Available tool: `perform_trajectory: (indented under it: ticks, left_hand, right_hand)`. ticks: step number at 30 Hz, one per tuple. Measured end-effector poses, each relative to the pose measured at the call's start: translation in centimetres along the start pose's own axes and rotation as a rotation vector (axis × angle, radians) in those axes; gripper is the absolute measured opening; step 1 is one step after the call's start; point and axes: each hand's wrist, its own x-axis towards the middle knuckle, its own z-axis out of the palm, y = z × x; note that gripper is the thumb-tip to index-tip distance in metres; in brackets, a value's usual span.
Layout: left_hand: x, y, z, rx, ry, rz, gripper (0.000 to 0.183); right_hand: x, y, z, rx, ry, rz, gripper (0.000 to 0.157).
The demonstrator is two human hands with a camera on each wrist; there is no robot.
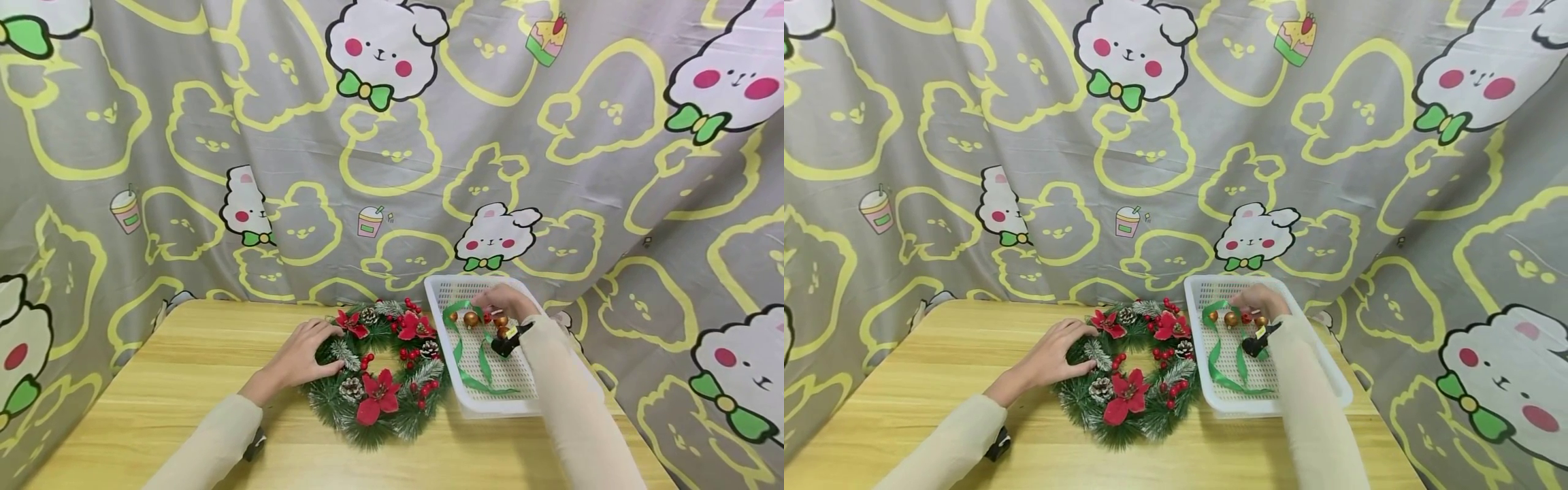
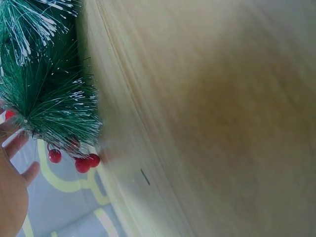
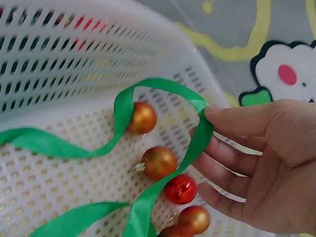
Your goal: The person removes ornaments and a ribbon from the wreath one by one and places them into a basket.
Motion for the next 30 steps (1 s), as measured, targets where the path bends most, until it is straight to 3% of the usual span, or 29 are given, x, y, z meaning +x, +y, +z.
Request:
perform_trajectory:
  ticks: [5,10,18,24,30]
  left_hand:
    - [0.0,0.0,-0.1,-0.004,0.015,0.022,0.057]
    - [-0.2,-0.1,-0.1,-0.010,0.016,0.022,0.057]
    - [-0.3,-0.3,-0.2,-0.004,0.015,0.014,0.057]
    - [-0.3,-0.3,-0.2,-0.005,0.001,0.010,0.058]
    - [-0.2,-0.2,-0.3,-0.005,-0.002,0.013,0.058]
  right_hand:
    - [0.4,1.3,0.3,-0.018,0.053,0.057,0.024]
    - [0.6,2.0,0.8,-0.105,0.072,0.057,0.018]
    - [0.5,2.1,1.7,-0.206,0.079,0.093,0.011]
    - [0.2,2.2,2.2,-0.315,0.053,0.132,0.017]
    - [-0.2,2.2,2.3,-0.344,0.092,0.157,0.016]
